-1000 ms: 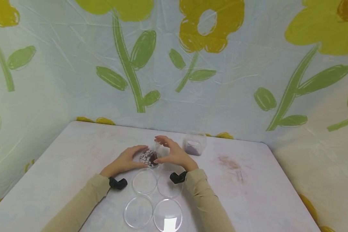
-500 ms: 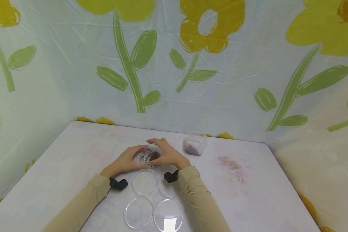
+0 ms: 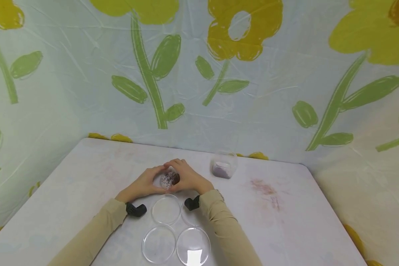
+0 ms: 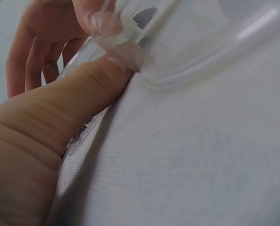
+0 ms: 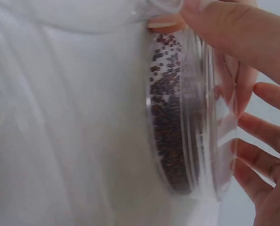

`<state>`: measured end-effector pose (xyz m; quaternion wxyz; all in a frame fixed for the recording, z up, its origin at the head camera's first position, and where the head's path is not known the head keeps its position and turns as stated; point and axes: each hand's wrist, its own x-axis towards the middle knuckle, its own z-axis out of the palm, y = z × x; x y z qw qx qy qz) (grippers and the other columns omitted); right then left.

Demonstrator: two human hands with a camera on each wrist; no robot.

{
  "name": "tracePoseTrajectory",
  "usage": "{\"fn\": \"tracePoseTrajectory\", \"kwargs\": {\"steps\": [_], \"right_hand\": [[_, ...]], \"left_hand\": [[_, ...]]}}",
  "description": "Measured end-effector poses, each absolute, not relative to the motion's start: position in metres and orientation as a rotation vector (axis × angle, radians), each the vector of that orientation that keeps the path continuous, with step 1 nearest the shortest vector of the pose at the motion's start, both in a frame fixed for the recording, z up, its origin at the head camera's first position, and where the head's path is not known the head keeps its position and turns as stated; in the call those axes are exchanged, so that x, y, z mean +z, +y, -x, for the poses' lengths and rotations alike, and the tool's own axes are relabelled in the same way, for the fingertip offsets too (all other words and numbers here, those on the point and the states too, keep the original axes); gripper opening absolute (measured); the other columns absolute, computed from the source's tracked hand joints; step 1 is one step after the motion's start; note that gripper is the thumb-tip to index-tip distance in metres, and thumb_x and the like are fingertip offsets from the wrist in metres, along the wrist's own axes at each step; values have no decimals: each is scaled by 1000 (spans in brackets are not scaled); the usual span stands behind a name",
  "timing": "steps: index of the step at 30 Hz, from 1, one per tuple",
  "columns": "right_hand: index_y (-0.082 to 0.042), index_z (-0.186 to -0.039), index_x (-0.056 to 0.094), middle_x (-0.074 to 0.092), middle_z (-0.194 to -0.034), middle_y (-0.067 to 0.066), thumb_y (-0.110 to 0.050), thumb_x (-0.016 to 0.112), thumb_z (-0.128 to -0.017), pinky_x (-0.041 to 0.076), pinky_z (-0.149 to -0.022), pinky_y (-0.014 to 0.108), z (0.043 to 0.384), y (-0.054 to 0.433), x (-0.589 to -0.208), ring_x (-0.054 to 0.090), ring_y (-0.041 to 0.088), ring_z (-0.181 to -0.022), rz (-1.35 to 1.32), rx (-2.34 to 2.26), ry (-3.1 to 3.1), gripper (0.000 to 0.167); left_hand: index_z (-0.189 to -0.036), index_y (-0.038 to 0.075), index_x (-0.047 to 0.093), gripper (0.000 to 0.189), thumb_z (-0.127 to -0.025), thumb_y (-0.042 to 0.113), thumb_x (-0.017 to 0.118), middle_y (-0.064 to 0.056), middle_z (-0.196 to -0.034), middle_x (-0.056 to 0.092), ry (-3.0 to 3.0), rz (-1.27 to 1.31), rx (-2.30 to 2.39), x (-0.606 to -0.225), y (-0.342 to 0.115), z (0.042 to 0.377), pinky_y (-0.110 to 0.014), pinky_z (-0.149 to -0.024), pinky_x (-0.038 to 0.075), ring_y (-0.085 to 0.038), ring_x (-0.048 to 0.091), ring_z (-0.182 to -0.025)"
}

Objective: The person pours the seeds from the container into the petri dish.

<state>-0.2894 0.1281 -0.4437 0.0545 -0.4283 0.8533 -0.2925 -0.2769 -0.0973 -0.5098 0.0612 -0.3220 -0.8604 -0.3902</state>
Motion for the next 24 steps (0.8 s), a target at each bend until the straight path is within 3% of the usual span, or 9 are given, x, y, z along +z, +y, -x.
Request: {"fn": "tracePoseTrajectory", "kwargs": {"steps": [24], "right_hand": [[-2,-147,38,36,-151,14,-22,88,-75,32,-111,51,288,135,-450,35,31,-138,1262,-968,2510,90]], "left_hand": [[-145,14,49,86,-74,48,84,-4,-146,51,-2672,937,-1219,-509,-99,276,-53,-109,34,-29,45,-134]]}}
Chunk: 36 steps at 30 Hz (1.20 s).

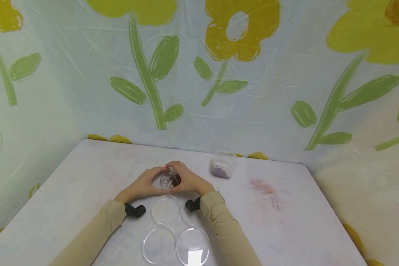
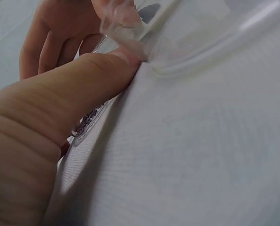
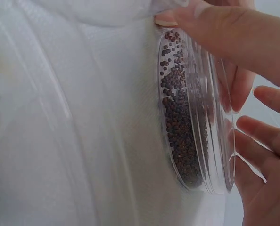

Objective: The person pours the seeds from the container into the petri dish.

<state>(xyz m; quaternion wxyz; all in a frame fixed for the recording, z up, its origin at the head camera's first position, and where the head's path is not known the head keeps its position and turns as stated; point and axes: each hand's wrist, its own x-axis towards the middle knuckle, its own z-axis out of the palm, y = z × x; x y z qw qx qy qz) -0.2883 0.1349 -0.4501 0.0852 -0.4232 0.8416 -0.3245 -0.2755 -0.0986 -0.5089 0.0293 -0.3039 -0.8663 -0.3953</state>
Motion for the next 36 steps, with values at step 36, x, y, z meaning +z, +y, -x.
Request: {"fn": "tracePoseTrajectory", "kwargs": {"steps": [36], "right_hand": [[-15,-151,36,39,-151,13,-20,72,-92,29,-108,62,286,264,-394,36,33,-138,808,-1386,3011,69]], "left_hand": [[-140,16,54,83,-70,47,88,1,-144,51,-2622,936,-1438,-499,-133,179,-55,-109,32,-25,44,-134]]}}
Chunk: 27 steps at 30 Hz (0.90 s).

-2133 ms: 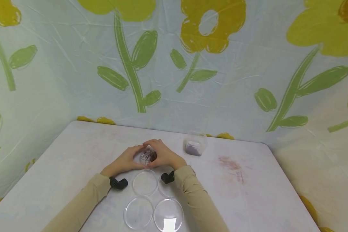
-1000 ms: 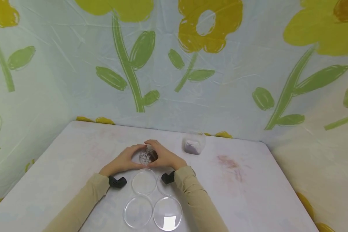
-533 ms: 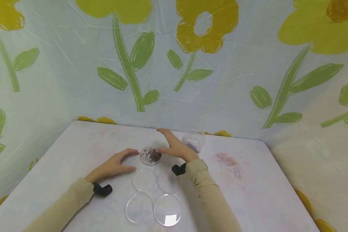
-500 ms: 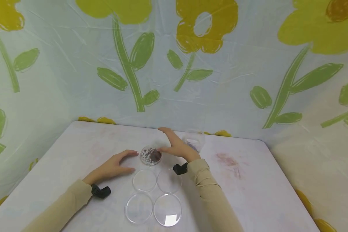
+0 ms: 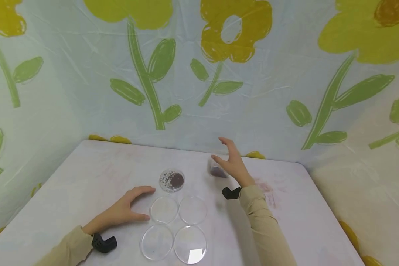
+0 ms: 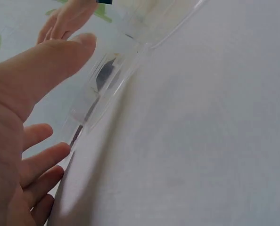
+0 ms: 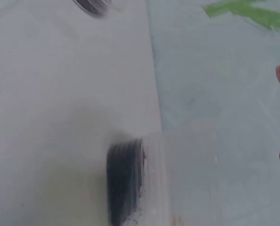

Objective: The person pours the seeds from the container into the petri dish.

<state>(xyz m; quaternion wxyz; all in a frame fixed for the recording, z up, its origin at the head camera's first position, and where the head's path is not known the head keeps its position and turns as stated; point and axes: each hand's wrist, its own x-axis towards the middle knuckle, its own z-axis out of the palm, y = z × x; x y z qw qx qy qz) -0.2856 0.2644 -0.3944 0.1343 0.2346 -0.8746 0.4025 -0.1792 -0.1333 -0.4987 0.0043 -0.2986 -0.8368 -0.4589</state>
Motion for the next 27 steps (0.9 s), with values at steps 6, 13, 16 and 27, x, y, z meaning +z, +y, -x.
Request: {"fn": "tracePoseTrajectory", "kwargs": {"steps": [6,13,16,27], "right_hand": [[-11,-152,32,32,-155,13,-17,72,-92,20,-115,56,274,282,-399,26,30,-144,-427,1456,-2366,73],[-6,-154,21,24,-157,15,-13,69,-94,14,-120,33,283,301,-440,23,23,-146,-156,1929,-1932,77],[-5,-154,17,24,-157,16,-12,69,-94,12,-120,33,282,302,-452,23,25,-146,-94,2009,-1875,80],[-5,-156,4,15,-161,19,9,64,-90,13,-120,34,283,295,-474,15,24,-150,-140,2332,-1748,90]], "left_hand": [[-139,17,55,86,-68,54,86,-1,-141,54,-2566,1036,-1292,-504,-127,186,-52,-107,35,-21,46,-132],[-132,13,61,78,-69,50,87,-1,-133,61,-2445,1183,-1227,-507,-123,198,-49,-104,39,-20,52,-126],[-131,15,62,74,-71,49,87,3,-133,61,-2459,1204,-1254,-507,-124,202,-48,-105,38,-19,51,-127],[-132,14,61,70,-74,40,88,5,-133,60,-2471,1292,-1378,-502,-124,215,-40,-108,37,-18,50,-128]]}}
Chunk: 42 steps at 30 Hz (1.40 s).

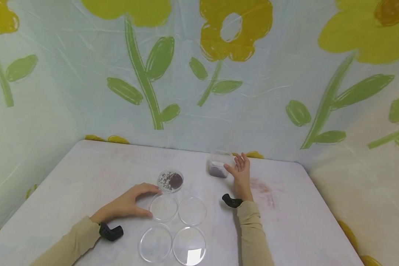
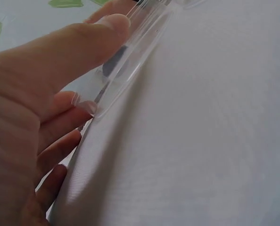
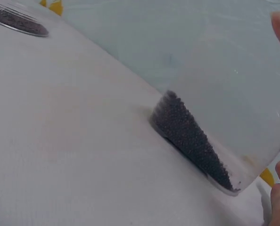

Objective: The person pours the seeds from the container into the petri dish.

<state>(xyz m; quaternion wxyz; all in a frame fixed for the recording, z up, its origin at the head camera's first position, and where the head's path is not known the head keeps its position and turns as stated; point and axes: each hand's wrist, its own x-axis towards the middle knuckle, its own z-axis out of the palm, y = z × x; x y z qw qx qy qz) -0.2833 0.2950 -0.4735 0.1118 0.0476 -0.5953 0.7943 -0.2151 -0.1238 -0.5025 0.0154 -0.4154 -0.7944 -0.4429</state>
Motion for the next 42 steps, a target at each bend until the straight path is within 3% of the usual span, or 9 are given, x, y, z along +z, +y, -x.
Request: {"fn": "tracePoseTrajectory", "kwargs": {"steps": [9,15,21,24,27,29,31,38,42], "right_hand": [[-10,-158,1,16,-163,14,8,72,-85,6,-121,36,286,296,-482,12,22,-151,-152,2200,-2050,103],[-8,-157,5,31,-156,21,7,74,-84,5,-121,40,284,293,-477,20,23,-149,-167,2132,-2132,102],[-4,-157,11,33,-152,29,8,76,-82,6,-120,44,279,291,-470,21,32,-148,-192,2098,-2167,100],[-8,-158,15,35,-152,24,5,77,-82,20,-118,35,281,292,-475,28,30,-145,-153,2072,-2195,98],[-13,-158,19,37,-153,20,3,77,-83,40,-100,22,284,294,-482,37,29,-136,-124,2053,-2202,96],[-14,-158,19,36,-153,20,3,76,-84,44,-84,15,285,294,-485,39,29,-132,-131,2033,-2213,95],[-13,-158,20,36,-153,21,3,76,-84,46,-81,13,285,294,-486,38,29,-134,-150,2017,-2210,94],[-5,-154,29,39,-150,23,4,77,-82,46,-86,14,284,291,-478,37,30,-135,-176,2045,-2207,87],[0,-148,38,42,-145,27,-1,80,-81,38,-104,29,278,287,-462,38,31,-135,-198,1961,-2279,79]], "left_hand": [[-134,16,60,85,-64,54,88,6,-131,61,-2492,1200,-1238,-503,-115,209,-43,-97,38,-14,51,-122],[-133,20,61,82,-64,56,87,9,-130,61,-2510,1149,-1235,-504,-114,209,-42,-94,37,-13,51,-120],[-132,20,62,81,-64,55,88,10,-131,60,-2528,1150,-1274,-502,-115,210,-42,-97,37,-12,51,-121],[-132,19,63,80,-64,54,88,9,-131,61,-2513,1162,-1271,-502,-115,210,-42,-97,37,-12,51,-122],[-131,18,63,80,-65,53,88,7,-131,62,-2491,1174,-1261,-504,-115,210,-42,-97,38,-12,52,-121],[-131,18,63,80,-64,52,89,7,-131,62,-2483,1172,-1279,-504,-115,210,-41,-98,38,-12,52,-121],[-131,17,63,80,-63,51,90,7,-131,62,-2470,1176,-1306,-504,-116,211,-41,-99,38,-13,52,-122],[-130,16,63,81,-62,49,91,5,-131,62,-2466,1177,-1335,-503,-116,210,-42,-100,38,-15,53,-122],[-131,15,63,81,-62,49,91,6,-130,62,-2473,1167,-1320,-503,-116,210,-42,-99,38,-15,53,-122]]}}
